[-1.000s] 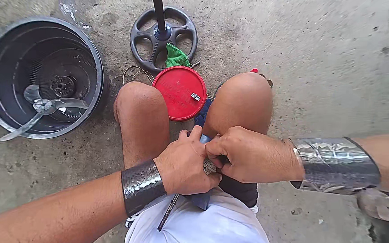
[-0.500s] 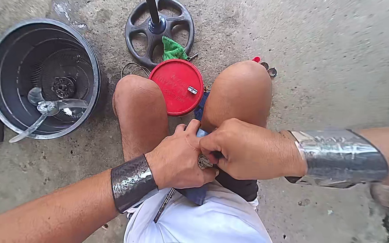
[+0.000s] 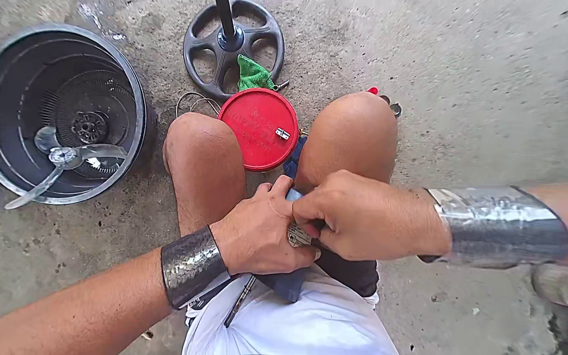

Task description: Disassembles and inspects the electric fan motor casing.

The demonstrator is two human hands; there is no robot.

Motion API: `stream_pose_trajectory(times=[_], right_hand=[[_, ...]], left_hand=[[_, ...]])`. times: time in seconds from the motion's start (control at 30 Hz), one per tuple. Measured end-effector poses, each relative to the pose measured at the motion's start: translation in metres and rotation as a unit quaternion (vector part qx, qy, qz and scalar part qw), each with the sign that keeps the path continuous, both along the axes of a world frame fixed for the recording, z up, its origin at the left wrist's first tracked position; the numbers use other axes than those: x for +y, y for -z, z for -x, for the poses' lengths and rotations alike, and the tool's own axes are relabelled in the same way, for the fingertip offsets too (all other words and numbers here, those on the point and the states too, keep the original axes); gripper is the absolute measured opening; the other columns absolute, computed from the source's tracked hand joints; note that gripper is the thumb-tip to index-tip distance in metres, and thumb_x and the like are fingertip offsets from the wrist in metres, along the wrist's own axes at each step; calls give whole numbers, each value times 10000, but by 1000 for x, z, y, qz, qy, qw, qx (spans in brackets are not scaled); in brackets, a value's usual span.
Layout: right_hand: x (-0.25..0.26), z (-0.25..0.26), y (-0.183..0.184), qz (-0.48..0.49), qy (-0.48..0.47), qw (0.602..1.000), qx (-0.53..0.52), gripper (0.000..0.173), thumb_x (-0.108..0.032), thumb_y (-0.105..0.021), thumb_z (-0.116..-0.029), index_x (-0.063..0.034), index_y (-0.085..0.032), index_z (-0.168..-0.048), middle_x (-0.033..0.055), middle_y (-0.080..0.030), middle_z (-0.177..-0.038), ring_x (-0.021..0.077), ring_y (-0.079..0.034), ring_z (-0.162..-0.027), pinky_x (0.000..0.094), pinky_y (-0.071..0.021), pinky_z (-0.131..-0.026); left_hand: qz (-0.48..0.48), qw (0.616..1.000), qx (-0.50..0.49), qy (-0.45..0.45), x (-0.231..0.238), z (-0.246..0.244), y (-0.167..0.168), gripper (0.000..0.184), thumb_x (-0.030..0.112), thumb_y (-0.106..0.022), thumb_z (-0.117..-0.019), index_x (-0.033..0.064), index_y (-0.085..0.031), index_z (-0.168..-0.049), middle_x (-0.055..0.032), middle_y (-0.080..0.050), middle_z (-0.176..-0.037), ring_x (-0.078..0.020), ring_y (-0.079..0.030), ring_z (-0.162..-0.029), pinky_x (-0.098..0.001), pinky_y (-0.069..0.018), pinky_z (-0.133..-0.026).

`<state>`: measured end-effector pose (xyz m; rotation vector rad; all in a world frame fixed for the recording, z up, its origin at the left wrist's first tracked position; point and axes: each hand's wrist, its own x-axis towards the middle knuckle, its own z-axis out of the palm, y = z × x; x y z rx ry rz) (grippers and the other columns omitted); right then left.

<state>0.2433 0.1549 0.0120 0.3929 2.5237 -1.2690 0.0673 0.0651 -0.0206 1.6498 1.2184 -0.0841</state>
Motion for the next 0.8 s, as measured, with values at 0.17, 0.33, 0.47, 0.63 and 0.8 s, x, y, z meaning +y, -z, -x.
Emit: stream_pose_trajectory(times=[0.17, 0.33, 0.47, 0.63, 0.8], right_hand=[[6, 1, 3, 29, -13, 999, -15, 88, -87, -688, -803, -173, -683, -822, -78, -608, -697, 22, -557, -614, 252, -443, -512], [28, -29, -13, -16, 66, 997, 36, 353, -175, -682, -851, -254, -642, -1193, -155, -544, -689, -69, -490, -558, 141, -446, -480], [19, -61, -1, -66, 121, 979, 151, 210, -211, -655, -940, -164, -711, -1137, -106, -645, -899, -46, -603, -797, 123, -537, -674], [-27, -54, 18, -94, 153, 963, 200, 372, -369, -649, -1004, -191, -679, -1330, 42, -687, -1035, 122, -656, -924, 273, -542, -730], [-51, -31, 29, -173, 192, 940, 224, 194, -265, -605, -1039, -144, -733, -1121, 60, -724, -971, 175, -687, -911, 314, -529, -719]], left_hand=[[11, 1000, -5, 5, 0, 1, 1, 652, 718, -645, -799, 356, -587, -1339, -63, -418, -1496, -296, -464, -1316, -497, -520, -901], [-31, 999, -13, -14, -11, 8, 3, 951, 737, -667, -771, 380, -337, -1588, -101, -412, -1523, -314, -469, -1313, -497, -519, -909], [-92, 995, -18, -47, -23, 14, 4, 1003, 768, -677, -722, 387, -341, -1587, -99, -446, -1500, -298, -489, -1304, -460, -542, -854], [-116, 990, -28, -71, -29, 20, 4, 1012, 787, -680, -703, 368, -381, -1574, -86, -458, -1493, -264, -497, -1306, -439, -554, -847], [-131, 986, -37, -95, -36, 23, 6, 1030, 794, -690, -693, 348, -394, -1572, -59, -468, -1488, -225, -512, -1282, -412, -559, -836]])
